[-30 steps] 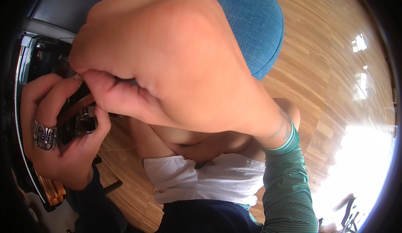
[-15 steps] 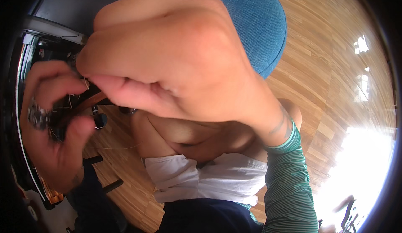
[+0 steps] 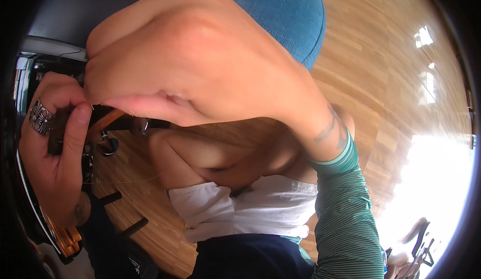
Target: The person is stringing an acoustic guitar by hand. They thread a new string through the tuning post on the headstock, pull it taut, and wind it around the post to secure it. The process involves precise manipulation of the string and tuning pegs.
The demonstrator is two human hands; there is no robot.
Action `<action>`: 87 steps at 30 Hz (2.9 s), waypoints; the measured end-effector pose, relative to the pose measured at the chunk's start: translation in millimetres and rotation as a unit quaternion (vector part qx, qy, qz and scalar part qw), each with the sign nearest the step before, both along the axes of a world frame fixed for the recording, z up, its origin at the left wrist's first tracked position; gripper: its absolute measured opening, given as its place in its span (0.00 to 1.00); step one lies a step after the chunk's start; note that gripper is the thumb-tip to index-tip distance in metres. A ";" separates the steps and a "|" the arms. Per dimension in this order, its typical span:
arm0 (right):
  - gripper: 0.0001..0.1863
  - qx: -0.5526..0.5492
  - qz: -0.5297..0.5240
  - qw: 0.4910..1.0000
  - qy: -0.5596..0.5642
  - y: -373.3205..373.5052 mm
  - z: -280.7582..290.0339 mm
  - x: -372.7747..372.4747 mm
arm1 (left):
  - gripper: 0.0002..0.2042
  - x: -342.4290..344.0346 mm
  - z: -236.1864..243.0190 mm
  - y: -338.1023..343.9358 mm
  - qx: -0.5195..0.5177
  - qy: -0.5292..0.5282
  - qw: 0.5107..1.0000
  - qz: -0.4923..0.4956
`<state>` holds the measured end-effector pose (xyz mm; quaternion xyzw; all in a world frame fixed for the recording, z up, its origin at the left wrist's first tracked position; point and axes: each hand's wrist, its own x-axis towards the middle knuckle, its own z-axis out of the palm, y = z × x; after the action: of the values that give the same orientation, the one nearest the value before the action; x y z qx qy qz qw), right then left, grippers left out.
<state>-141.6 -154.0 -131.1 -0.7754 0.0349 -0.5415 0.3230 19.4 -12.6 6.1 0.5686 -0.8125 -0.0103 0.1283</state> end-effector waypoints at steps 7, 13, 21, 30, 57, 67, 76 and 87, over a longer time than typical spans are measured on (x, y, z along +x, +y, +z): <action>0.05 0.016 0.011 1.000 0.004 -0.6 -11.4 -0.9 | 0.06 1.9 -13.0 -7.4 0.007 0.005 1.000 -0.022; 0.06 0.007 0.022 0.999 0.030 1.0 -12.0 -7.4 | 0.04 -2.3 -27.8 -13.2 0.044 0.053 0.998 0.010; 0.06 0.007 0.045 0.998 0.036 4.3 -12.4 -1.9 | 0.04 8.2 -45.4 -17.9 0.086 0.052 0.995 0.024; 0.07 0.013 0.046 0.998 0.046 4.9 -16.1 -3.9 | 0.04 8.8 -48.4 -22.2 0.064 0.015 0.998 0.001; 0.09 0.013 0.049 0.998 0.044 6.5 -16.8 -2.7 | 0.05 14.5 -56.2 -19.2 0.039 0.072 0.997 0.001; 0.10 0.010 0.034 0.999 0.041 7.9 -16.7 -4.4 | 0.07 17.0 -57.0 -18.7 0.024 0.068 0.997 0.001; 0.10 0.014 0.032 0.999 0.036 7.6 -13.9 -11.6 | 0.07 17.6 -54.9 -20.9 0.033 0.045 0.998 -0.015; 0.11 0.027 0.046 0.998 0.017 7.9 -11.0 -12.3 | 0.07 15.2 -59.4 -20.1 0.012 0.079 0.997 0.012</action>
<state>-153.9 -146.1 -142.1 -0.7764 0.0198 -0.5114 0.3678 34.6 -32.7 -53.3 0.5769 -0.7929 -0.0638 0.1855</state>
